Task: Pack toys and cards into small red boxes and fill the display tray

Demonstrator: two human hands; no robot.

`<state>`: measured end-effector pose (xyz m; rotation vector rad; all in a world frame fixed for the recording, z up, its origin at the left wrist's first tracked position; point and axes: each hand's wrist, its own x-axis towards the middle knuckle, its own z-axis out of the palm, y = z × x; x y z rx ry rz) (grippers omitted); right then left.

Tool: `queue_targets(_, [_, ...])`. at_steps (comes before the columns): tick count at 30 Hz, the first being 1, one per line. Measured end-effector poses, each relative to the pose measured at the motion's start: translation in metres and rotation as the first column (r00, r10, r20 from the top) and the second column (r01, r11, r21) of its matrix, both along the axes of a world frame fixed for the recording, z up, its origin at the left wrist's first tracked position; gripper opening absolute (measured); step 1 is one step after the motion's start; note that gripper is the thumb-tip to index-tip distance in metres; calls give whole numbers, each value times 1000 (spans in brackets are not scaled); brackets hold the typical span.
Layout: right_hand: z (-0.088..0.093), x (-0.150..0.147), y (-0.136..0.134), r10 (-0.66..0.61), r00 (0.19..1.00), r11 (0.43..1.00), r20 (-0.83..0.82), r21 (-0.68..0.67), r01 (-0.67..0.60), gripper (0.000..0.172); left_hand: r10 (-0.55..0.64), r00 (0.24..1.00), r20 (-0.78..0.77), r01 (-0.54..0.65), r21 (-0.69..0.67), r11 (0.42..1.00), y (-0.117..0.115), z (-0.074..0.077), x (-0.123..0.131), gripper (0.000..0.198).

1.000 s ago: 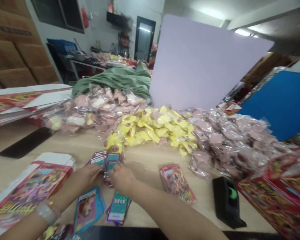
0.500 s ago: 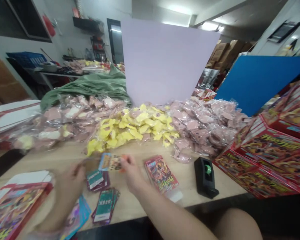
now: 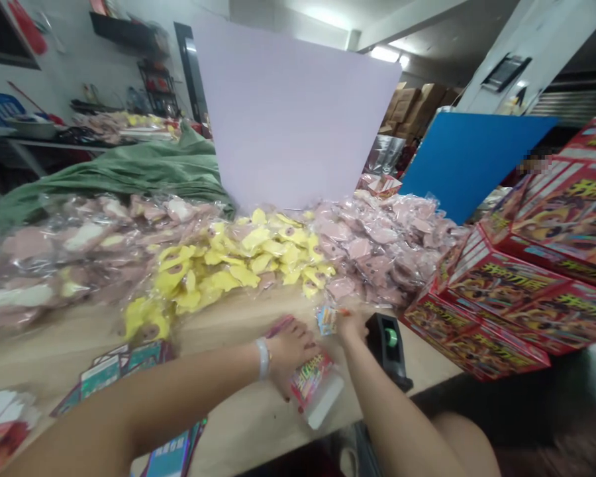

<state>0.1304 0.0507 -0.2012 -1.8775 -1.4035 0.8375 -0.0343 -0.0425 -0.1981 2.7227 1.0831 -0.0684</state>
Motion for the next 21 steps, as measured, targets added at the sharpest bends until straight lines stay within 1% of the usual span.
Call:
queue_targets(2, [-7,-8,4,-19,998,999,-65,-52,15,26,69,998,-14,-68,32,997,-8,-4,-10,113])
queue_targets(4, [-8,-2,-6,-3,986,997,-165,-82,-10,25,174,984,27,-175,16,984,-20,-4,-24,108])
queue_targets(5, [-6,6,-16,16,976,996,-217,-82,-35,25,254,965,64,-254,-1,967,-25,-3,-30,106])
queue_targets(7, [2,24,-41,79,943,993,-324,-59,-104,27,426,894,139,-425,-34,904,-35,2,-40,103])
queue_targets(8, [8,33,-54,117,921,989,-372,-42,-142,29,488,856,168,-488,-46,872,-39,5,-43,102])
queue_targets(9, [13,41,-67,154,899,983,-410,-26,-180,32,526,828,192,-527,-50,848,-42,9,-43,102])
queue_targets(11, [21,51,-88,209,868,971,-450,-7,-238,37,539,810,233,-545,-42,837,-47,18,-39,101])
queue_targets(14, [26,55,-104,235,874,967,-425,10,-255,36,490,828,274,-515,21,857,-59,36,-28,102])
queue_targets(16, [29,55,-106,256,886,963,-387,25,-267,32,467,845,261,-501,83,861,-68,46,-20,100])
queue_targets(18, [32,53,-103,307,883,948,-355,34,-316,27,468,853,233,-506,143,851,-77,55,-13,97])
queue_targets(21, [41,47,-96,369,871,925,-325,36,-379,21,489,847,208,-525,193,829,-87,64,-2,96])
